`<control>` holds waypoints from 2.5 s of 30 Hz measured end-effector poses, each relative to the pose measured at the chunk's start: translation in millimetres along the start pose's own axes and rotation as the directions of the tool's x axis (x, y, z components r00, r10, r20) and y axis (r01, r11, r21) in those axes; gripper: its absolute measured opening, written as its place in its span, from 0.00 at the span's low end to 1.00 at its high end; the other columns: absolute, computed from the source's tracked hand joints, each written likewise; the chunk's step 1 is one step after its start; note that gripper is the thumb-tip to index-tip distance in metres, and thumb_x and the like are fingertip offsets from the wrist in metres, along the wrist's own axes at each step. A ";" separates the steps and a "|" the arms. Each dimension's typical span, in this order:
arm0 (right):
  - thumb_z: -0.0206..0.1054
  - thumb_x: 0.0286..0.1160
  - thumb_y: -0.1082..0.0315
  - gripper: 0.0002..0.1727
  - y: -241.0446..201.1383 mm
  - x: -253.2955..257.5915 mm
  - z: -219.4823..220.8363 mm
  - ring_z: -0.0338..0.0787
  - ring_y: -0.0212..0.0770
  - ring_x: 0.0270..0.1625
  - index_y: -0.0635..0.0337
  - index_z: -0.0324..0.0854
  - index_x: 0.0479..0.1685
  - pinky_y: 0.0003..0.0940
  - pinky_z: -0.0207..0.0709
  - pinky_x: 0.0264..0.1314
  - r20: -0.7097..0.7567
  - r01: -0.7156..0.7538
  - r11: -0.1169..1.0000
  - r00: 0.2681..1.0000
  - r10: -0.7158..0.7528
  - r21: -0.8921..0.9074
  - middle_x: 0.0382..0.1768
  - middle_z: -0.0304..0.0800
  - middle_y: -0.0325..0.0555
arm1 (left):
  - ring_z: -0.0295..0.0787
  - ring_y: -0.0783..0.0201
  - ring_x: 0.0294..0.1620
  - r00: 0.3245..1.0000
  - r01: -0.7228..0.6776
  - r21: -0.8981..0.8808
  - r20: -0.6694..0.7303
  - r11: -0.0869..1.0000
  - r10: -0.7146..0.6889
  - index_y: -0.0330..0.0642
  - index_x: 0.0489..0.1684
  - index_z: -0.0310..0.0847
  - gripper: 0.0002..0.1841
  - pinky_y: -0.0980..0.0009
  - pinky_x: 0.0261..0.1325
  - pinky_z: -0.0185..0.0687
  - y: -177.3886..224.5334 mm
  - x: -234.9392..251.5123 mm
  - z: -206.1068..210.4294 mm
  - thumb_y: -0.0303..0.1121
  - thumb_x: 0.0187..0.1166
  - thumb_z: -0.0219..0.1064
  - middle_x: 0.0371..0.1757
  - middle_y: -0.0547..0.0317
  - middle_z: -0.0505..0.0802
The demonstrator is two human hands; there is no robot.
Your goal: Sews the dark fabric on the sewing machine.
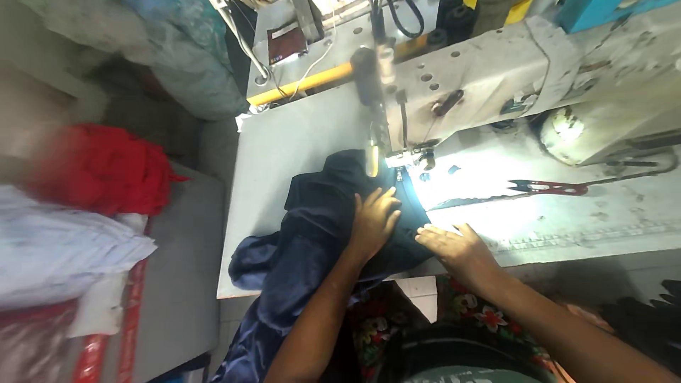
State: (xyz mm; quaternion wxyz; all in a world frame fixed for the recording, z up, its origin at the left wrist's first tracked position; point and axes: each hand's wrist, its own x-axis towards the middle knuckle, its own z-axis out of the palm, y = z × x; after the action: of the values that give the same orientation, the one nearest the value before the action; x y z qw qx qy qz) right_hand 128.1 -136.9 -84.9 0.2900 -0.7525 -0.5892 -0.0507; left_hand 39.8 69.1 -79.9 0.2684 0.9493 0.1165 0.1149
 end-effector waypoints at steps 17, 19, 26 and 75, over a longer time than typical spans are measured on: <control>0.65 0.71 0.81 0.14 19.0 33.5 13.0 0.95 0.51 0.62 0.60 0.94 0.47 0.58 0.82 0.62 -0.019 0.006 1.000 1.000 -0.005 0.017 0.55 0.97 0.50 | 0.76 0.45 0.82 0.999 -0.001 -0.018 -0.041 1.000 0.000 0.36 0.55 0.88 0.13 0.28 0.85 0.47 -34.2 41.7 -1.9 0.33 0.83 0.63 0.74 0.52 0.88; 0.66 0.70 0.81 0.14 20.0 39.1 13.7 0.95 0.52 0.62 0.60 0.94 0.47 0.59 0.82 0.57 -0.021 0.002 1.000 1.000 -0.002 0.002 0.55 0.97 0.51 | 0.77 0.45 0.82 0.999 -0.008 -0.025 -0.036 1.000 0.007 0.35 0.56 0.88 0.13 0.28 0.85 0.48 -38.2 48.0 -3.6 0.33 0.83 0.64 0.72 0.51 0.89; 0.66 0.68 0.78 0.12 24.4 56.5 14.9 0.93 0.59 0.55 0.62 0.94 0.45 0.55 0.81 0.58 -0.075 0.016 1.000 0.997 -0.015 0.016 0.50 0.96 0.56 | 0.86 0.43 0.69 0.999 -0.015 -0.046 -0.031 0.999 0.013 0.33 0.55 0.88 0.14 0.30 0.85 0.49 -53.7 67.5 -8.6 0.34 0.81 0.67 0.59 0.42 0.93; 0.66 0.72 0.78 0.11 -0.8 1.3 -1.6 0.98 0.49 0.55 0.58 0.95 0.41 0.55 0.86 0.50 -0.004 0.054 0.998 0.999 -0.053 0.045 0.49 0.99 0.47 | 0.78 0.32 0.76 0.998 0.033 0.215 -0.067 0.976 -0.019 0.45 0.67 0.86 0.20 0.26 0.70 0.69 10.5 -9.9 -12.3 0.21 0.77 0.65 0.69 0.37 0.86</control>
State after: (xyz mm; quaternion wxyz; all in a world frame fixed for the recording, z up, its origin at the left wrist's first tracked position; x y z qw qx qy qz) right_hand 128.1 -136.4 -82.7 0.3065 -0.7296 -0.6097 -0.0460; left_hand 28.6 63.5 -65.6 0.1612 0.9670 0.1495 0.1285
